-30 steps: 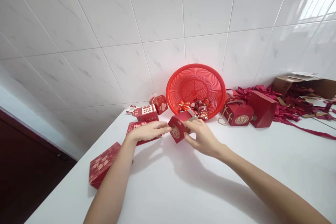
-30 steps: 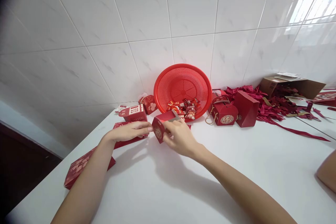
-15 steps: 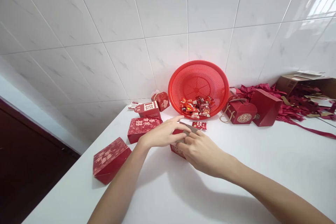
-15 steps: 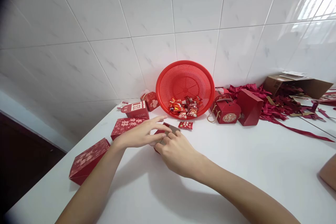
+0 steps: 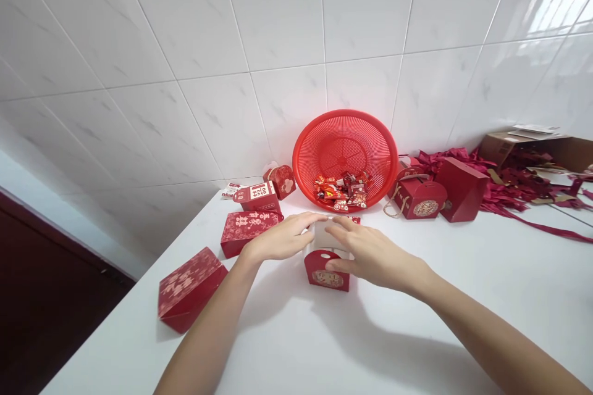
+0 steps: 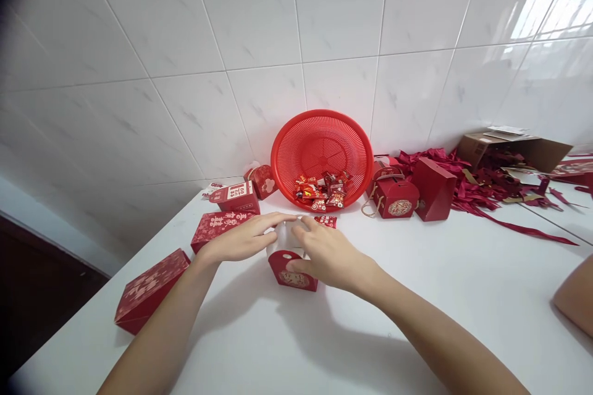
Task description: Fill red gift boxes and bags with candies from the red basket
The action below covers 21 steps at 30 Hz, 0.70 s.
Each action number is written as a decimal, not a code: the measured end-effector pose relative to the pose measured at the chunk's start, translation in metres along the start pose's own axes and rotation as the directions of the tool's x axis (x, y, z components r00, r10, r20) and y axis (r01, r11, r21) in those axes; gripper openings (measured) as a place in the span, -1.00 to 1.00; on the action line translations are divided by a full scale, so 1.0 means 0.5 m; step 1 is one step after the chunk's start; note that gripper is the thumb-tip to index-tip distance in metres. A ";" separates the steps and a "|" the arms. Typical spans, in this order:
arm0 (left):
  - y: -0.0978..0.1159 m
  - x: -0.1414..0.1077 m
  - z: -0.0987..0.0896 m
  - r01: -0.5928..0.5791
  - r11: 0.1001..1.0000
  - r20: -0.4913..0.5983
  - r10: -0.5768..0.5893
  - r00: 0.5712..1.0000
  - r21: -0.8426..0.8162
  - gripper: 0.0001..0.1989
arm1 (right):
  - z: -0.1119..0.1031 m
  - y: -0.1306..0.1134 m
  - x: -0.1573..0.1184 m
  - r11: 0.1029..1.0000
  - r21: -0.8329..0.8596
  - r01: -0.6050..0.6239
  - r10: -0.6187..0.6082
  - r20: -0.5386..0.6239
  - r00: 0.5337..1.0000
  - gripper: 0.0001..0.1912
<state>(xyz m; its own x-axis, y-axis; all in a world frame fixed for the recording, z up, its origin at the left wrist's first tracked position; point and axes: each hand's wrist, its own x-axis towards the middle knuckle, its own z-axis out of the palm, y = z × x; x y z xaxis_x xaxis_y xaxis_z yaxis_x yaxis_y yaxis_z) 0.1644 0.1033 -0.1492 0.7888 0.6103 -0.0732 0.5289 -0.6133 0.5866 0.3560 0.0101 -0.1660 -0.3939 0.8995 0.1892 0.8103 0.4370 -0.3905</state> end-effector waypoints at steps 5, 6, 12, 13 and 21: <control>-0.009 -0.001 -0.009 0.010 0.999 0.076 -0.007 0.997 -0.040 -0.23 | -0.011 0.022 0.004 0.986 0.117 -0.120 0.119 0.017 0.993 -0.59; -0.012 -0.001 -0.012 0.014 0.999 0.092 -0.009 0.996 -0.052 -0.20 | -0.010 0.026 0.006 0.984 0.085 -0.157 0.157 0.014 0.988 -0.57; -0.040 0.003 -0.017 0.073 0.992 0.175 -0.054 0.983 -0.104 -0.15 | 0.003 0.034 0.013 0.958 -0.197 -0.210 0.246 0.181 0.952 -0.27; -0.045 0.005 -0.015 0.093 0.992 0.203 -0.074 0.976 -0.086 -0.14 | 0.004 0.034 0.013 0.955 -0.217 -0.204 0.250 0.208 0.946 -0.26; -0.062 0.019 0.013 0.137 0.987 0.404 -0.091 0.910 -0.085 0.22 | 0.001 0.044 0.007 0.960 -0.170 -0.222 0.270 0.353 0.896 -0.08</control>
<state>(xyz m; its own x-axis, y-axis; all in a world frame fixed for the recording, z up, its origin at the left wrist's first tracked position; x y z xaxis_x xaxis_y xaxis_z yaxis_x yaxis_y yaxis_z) 0.1573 0.1247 -0.1735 0.7963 0.4088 -0.4458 0.6030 -0.4793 0.6377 0.3722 0.0231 -0.1747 -0.2873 0.9234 -0.2544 0.9393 0.2196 -0.2636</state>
